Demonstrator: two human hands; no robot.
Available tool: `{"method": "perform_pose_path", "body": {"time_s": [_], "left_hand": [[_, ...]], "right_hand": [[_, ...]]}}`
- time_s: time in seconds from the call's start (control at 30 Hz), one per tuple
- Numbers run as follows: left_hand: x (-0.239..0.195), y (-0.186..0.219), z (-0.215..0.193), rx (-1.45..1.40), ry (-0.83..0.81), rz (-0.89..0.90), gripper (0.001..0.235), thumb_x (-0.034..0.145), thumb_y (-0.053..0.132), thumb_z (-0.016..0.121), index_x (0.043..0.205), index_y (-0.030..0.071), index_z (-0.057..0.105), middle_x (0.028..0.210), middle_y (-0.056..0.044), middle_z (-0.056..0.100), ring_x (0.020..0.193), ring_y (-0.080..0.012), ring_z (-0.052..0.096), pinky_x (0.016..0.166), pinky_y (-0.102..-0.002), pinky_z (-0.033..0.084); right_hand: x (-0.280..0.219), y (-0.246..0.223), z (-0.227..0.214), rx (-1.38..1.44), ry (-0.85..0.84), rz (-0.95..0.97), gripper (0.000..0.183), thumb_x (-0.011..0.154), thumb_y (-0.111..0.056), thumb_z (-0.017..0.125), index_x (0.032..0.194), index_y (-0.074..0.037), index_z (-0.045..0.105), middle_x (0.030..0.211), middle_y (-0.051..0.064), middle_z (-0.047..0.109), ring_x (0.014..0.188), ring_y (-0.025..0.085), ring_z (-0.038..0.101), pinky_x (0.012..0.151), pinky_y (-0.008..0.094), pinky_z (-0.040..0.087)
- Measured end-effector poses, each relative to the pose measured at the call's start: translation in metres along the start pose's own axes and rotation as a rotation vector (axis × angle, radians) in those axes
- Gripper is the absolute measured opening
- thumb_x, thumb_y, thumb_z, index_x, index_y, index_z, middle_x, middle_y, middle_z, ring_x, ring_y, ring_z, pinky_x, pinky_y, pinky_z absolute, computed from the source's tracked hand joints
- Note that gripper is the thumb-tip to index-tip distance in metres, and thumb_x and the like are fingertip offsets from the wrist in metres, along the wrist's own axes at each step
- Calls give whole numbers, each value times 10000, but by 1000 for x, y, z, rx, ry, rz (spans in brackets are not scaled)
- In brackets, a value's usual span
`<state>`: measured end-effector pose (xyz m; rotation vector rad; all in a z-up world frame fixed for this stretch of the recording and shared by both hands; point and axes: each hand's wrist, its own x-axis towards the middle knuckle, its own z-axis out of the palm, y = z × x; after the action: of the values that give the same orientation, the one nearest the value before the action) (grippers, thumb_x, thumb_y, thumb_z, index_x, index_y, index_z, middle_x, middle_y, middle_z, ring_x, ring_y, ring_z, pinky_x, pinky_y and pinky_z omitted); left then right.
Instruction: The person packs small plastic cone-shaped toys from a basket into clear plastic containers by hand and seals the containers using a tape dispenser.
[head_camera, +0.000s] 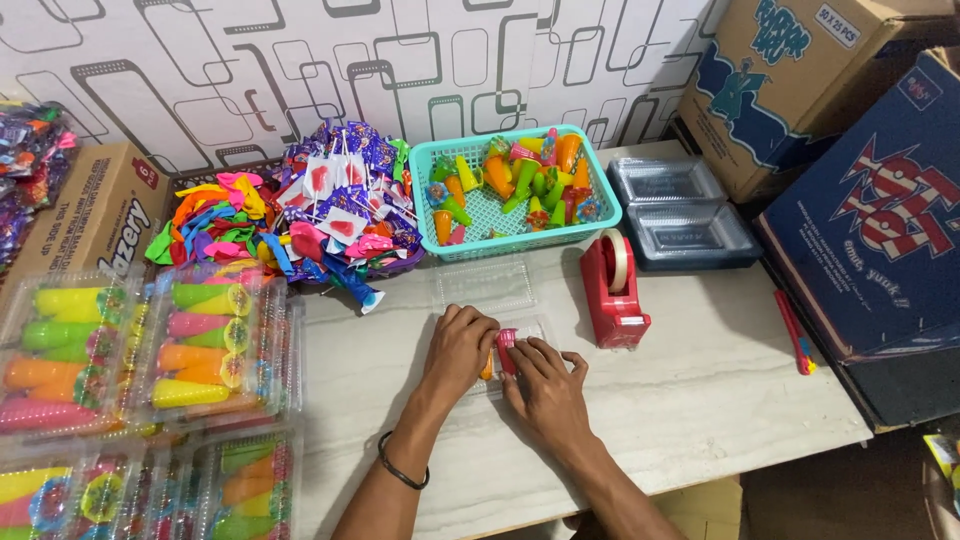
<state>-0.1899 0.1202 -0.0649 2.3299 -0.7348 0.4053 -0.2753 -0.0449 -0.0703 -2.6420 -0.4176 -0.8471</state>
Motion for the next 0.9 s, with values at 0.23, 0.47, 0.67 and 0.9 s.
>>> {"method": "perform_pose_path", "body": {"time_s": [0.23,0.47,0.67,0.9], "left_hand": [[0,-1,1,17,4,-12,161,989,139,623,1015,82,771,933,-46,668,919,-242,530,811,-381,465],[0,-1,0,28,-17,-32,167,982,170,645,1048,81,771,944,-55,666,939,-251,537,821,-388,475],[26,2,-52,-17,134,-50,265,946,207,694,1173,73,724,1019,-114,661,982,-310,605,875,-452,481],[123,-85,-49,313,238,-56,142,919,180,670,1042,198,738,1043,-25,624,1054,-275,558,889,-432,437]], "right_hand": [[-1,0,0,3,-7,10,345,957,-317,599,1256,-175,698,1282,-34,720,1263,164,606,940,475,316],[0,0,-4,16,-10,-11,367,966,-320,607,1289,-164,681,1300,-25,713,1279,176,598,956,458,305],[37,23,-16,108,47,38,415,934,-336,673,1314,-171,662,1281,42,693,1243,212,619,956,420,341],[184,64,51,82,-7,78,201,968,-314,696,1141,-225,746,990,-9,726,1009,235,705,841,414,501]]}}
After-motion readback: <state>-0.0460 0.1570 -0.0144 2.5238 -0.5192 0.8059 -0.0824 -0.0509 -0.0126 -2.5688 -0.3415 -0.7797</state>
